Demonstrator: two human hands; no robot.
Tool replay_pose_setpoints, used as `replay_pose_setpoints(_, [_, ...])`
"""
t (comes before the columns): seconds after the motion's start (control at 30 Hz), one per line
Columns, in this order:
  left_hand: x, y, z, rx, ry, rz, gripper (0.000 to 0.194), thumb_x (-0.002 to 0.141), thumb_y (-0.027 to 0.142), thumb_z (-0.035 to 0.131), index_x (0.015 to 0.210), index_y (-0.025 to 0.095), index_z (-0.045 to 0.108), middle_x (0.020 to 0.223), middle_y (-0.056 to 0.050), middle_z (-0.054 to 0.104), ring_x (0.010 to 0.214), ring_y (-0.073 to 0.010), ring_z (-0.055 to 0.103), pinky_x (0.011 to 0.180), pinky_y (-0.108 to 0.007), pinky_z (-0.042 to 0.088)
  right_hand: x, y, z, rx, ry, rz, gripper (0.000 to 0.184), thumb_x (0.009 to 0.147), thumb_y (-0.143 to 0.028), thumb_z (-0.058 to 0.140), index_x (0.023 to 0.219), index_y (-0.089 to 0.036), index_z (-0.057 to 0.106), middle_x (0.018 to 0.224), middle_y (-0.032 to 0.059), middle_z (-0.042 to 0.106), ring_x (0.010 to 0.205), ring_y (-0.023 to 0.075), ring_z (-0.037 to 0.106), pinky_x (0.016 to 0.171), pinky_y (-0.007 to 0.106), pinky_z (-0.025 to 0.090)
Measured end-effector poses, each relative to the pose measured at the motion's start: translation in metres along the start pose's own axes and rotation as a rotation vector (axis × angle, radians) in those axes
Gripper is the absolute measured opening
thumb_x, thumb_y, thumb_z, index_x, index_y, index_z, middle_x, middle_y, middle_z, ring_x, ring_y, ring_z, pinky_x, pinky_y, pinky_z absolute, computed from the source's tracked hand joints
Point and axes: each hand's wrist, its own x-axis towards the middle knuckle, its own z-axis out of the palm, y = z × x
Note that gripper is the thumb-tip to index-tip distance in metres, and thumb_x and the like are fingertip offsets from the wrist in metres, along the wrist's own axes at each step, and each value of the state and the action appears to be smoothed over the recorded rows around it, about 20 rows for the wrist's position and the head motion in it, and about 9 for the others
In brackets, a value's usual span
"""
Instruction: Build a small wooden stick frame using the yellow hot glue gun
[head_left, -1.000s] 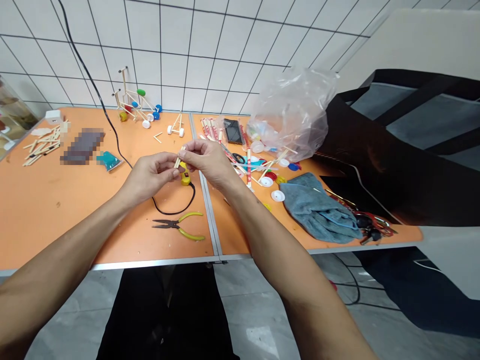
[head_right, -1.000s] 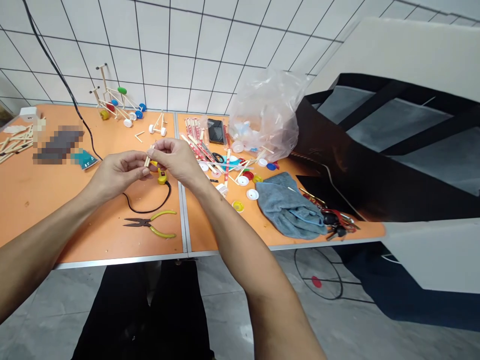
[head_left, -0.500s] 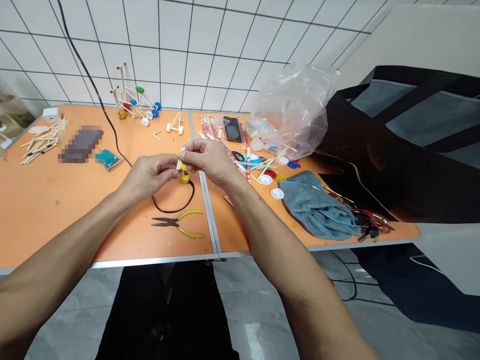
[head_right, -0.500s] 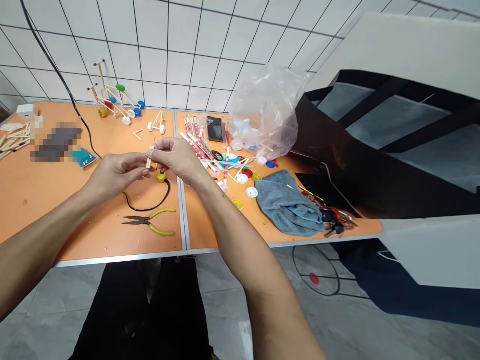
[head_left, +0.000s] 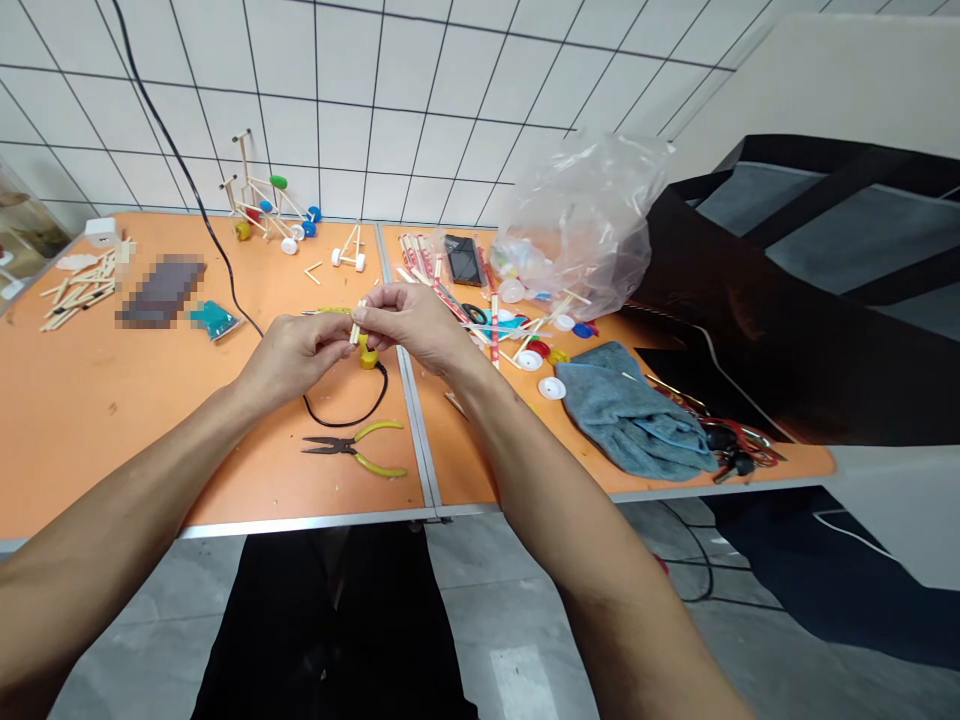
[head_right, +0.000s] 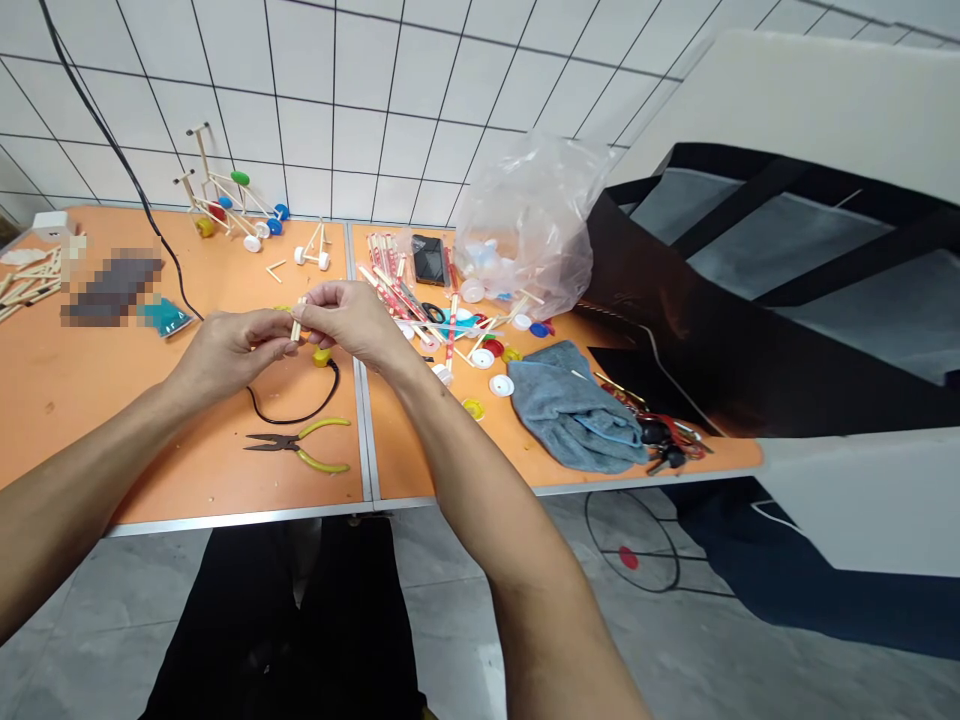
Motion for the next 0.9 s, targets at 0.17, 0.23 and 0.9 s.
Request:
replay_pose_setpoints(0.17, [-0.0007, -0.0002, -0.0001, 0.004, 0.010, 0.020, 0.019, 0.090, 0.022, 0.072, 0.098, 0.029, 0.087, 0.091, -0.001, 0.087, 0.088, -0.0226, 0.082, 0.089, -0.031, 0.061, -0.0009, -0.0006, 0.0008, 0.001, -0.004, -0.003, 0.032, 0.080, -0.025, 0.096, 0.073, -0.018, 0.066, 0.063, -0.0029, 0.070, 0.055, 0.0073, 0.063, 0.052, 0.016, 0.052])
replay_pose_setpoints(0.23, [-0.0009, -0.0001, -0.0004, 0.018, 0.007, 0.027, 0.020, 0.091, 0.023, 0.070, 0.099, 0.029, 0.087, 0.092, -0.001, 0.087, 0.087, -0.0224, 0.082, 0.089, -0.032, 0.060, -0.0008, -0.0005, 0.0010, 0.000, -0.006, -0.007, 0.032, 0.080, -0.026, 0.097, 0.074, -0.017, 0.066, 0.063, -0.0032, 0.070, 0.054, 0.0072, 0.063, 0.052, 0.016, 0.052])
replay_pose_setpoints(0.9, [-0.0049, -0.0037, 0.0048, 0.125, 0.053, 0.039, 0.027, 0.093, 0.027, 0.064, 0.109, 0.028, 0.086, 0.087, -0.003, 0.085, 0.081, -0.0236, 0.078, 0.083, -0.034, 0.059, -0.0026, -0.0010, 0.0046, 0.002, 0.002, -0.071, 0.031, 0.080, -0.025, 0.094, 0.074, -0.018, 0.065, 0.064, -0.0040, 0.067, 0.055, 0.0076, 0.061, 0.051, 0.018, 0.049])
